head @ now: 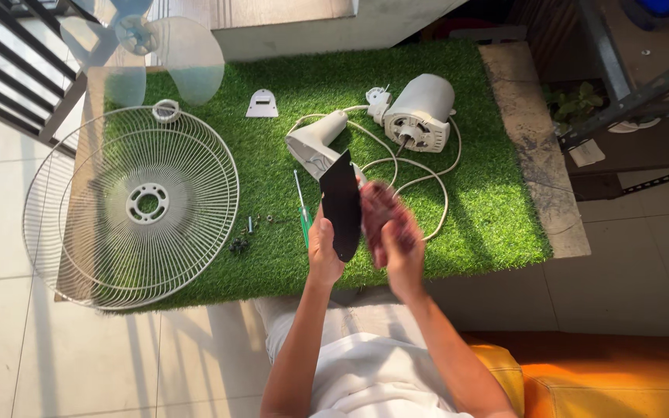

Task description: The person uses a screwdriver to adjust wires inside the base of a disassembled electric fan. After tightening connections, the person wipes a black plastic cover with a red cloth.

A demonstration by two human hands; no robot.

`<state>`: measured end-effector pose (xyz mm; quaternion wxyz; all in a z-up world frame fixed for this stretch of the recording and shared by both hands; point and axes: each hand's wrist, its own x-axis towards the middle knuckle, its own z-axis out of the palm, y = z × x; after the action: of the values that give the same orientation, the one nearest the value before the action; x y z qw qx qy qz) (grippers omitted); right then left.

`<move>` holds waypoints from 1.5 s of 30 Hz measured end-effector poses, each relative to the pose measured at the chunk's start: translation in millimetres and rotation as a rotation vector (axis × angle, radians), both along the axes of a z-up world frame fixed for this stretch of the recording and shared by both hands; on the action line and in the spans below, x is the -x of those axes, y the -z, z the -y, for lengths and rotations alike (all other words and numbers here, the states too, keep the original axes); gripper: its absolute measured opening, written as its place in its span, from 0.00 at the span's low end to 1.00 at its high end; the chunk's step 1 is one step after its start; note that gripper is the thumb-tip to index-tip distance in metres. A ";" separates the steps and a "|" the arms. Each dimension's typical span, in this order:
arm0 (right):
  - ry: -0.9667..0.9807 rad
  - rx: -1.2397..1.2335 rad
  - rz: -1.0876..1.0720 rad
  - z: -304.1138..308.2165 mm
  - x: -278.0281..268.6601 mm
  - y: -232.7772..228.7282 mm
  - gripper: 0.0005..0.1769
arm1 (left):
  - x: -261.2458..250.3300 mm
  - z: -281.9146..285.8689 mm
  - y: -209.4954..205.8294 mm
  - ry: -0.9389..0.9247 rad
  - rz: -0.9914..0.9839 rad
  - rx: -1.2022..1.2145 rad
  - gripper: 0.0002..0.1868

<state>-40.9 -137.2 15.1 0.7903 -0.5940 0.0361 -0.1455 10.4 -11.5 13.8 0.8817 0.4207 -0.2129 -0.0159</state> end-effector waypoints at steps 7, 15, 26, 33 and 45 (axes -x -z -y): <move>-0.133 -0.381 0.213 2.0 -12.8 0.6 0.40 | 20.2 21.9 1.1 -0.193 0.329 -0.537 0.47; 0.027 -0.328 -0.032 20.7 -15.2 14.8 0.23 | 19.9 23.5 14.4 -0.398 0.242 -0.648 0.36; 0.113 -0.111 0.101 13.6 -17.1 -5.9 0.44 | 7.8 3.5 36.2 0.345 -0.627 0.259 0.28; 0.026 -0.072 -0.022 45.4 -20.3 24.1 0.36 | 17.1 2.7 60.1 0.221 -0.545 0.198 0.22; 0.103 -0.504 0.059 78.8 -21.2 27.0 0.19 | 9.9 -13.4 43.8 -0.255 -0.266 -0.065 0.13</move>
<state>-19.7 -216.0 -12.0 0.9057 -0.3712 0.0782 -0.1892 0.6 1.9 -30.0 0.8829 0.4668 -0.0389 0.0335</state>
